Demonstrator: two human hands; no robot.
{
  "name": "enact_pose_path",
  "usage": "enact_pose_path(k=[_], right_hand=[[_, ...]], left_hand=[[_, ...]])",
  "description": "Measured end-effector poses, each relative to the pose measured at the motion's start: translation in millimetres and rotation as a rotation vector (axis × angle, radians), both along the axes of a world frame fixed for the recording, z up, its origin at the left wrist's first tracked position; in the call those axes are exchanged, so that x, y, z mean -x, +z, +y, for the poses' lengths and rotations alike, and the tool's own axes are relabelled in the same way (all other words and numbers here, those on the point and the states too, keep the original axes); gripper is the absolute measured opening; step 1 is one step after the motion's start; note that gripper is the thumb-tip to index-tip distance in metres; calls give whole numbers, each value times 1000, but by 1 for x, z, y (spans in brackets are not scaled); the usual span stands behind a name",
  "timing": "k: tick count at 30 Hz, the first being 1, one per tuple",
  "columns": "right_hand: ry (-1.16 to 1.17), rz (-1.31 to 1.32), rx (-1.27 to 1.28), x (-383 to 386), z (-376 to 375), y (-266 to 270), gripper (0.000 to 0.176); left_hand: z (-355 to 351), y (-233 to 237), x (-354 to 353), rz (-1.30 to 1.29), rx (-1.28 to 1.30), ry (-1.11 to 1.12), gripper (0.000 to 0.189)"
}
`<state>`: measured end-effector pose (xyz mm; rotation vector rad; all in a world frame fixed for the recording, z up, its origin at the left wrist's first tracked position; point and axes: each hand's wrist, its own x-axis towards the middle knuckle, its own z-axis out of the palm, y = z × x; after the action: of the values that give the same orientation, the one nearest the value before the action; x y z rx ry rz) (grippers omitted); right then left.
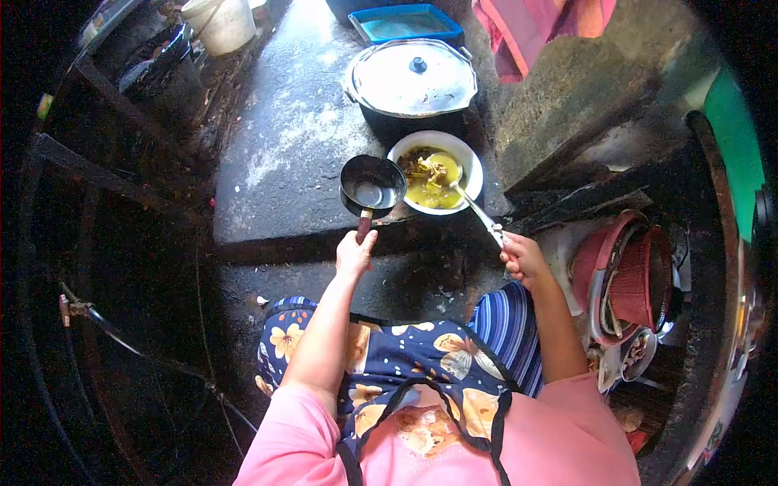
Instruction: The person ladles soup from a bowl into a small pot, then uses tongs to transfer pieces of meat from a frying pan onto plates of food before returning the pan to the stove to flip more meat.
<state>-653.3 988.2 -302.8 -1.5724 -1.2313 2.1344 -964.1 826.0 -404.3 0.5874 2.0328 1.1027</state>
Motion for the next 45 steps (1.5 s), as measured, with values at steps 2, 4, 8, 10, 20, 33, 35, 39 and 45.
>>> enact_pose_path(k=[2, 4, 8, 10, 20, 33, 35, 39, 45], right_hand=[[6, -1, -48, 3, -4, 20, 36], [18, 16, -75, 6, -6, 30, 36], [72, 61, -97, 20, -17, 40, 35], [110, 48, -95, 29, -27, 35, 35], [225, -476, -1084, 33, -35, -21, 41], [451, -708, -636, 37, 28, -54, 38], [242, -407, -201, 35, 33, -51, 31], [49, -98, 181, 23, 25, -55, 23], [-4, -29, 93, 22, 2, -35, 29]], left_hand=[[7, 10, -7, -4, 12, -10, 43], [13, -4, -8, 61, 11, -65, 42], [22, 10, -16, 8, 27, -105, 42], [24, 9, -18, -70, 35, -108, 42], [6, 5, 1, -134, 20, -45, 39], [0, -7, 7, -99, 22, -91, 41], [0, -4, 4, -110, 19, -79, 40], [-1, -7, 9, -189, 35, -48, 40], [1, -26, 14, -314, -75, -78, 36]])
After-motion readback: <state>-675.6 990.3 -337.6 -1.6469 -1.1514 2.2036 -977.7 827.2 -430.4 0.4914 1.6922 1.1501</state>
